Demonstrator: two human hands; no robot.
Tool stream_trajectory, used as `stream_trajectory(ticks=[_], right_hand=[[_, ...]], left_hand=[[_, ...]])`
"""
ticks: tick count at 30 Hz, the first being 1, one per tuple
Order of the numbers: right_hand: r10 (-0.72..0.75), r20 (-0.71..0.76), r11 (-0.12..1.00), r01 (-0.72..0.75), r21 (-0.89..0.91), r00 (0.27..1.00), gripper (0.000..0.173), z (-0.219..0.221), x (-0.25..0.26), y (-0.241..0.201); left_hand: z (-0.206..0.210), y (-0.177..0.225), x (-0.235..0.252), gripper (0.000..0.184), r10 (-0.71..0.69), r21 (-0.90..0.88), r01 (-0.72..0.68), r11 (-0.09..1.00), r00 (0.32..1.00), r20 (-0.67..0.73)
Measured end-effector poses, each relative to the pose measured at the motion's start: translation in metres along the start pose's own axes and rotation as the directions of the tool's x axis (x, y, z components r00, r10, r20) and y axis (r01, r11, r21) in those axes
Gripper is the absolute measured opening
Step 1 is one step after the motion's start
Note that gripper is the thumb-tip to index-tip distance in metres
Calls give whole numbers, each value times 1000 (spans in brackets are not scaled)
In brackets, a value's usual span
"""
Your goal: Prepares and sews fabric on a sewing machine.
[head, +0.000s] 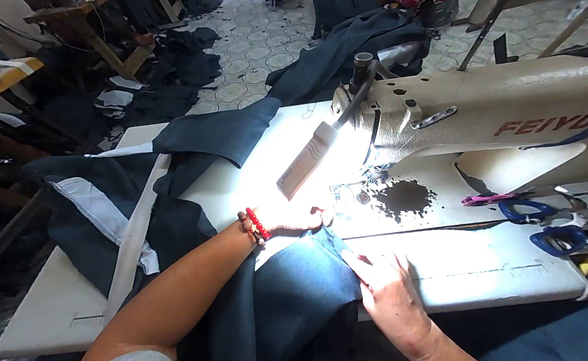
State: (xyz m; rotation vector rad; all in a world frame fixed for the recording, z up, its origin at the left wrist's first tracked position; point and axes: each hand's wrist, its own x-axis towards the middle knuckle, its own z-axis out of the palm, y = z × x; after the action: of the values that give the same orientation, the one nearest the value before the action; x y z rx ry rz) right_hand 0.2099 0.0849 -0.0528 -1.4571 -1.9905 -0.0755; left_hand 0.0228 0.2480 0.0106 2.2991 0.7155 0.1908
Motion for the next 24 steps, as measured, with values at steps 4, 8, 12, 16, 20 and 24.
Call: stream_trajectory(ticks=[4,8,12,16,20,24], right_hand=[[-9,7,1000,9,-1,1000,41,0,0,-1],[-18,31,1000,19,-17,999,41,0,0,-3],[-35,84,999,38,-32,996,37,-4,3,-5],[-58,254,998,50,38,965,38,-20,17,-1],[-169,453,966,56,251,875,35,-36,53,15],[-12,680,952,-199,232,733,38,-33,75,20]], left_hand=[[-7,20,-1,10,-81,36,79,996,995,66],[-4,3,0,13,73,26,-75,997,995,63],[2,-24,3,17,200,50,-205,978,976,87],[1,-24,4,25,304,31,-306,952,951,46],[2,-23,6,20,124,-49,-118,992,983,134],[6,-29,6,20,202,15,-205,979,973,115]])
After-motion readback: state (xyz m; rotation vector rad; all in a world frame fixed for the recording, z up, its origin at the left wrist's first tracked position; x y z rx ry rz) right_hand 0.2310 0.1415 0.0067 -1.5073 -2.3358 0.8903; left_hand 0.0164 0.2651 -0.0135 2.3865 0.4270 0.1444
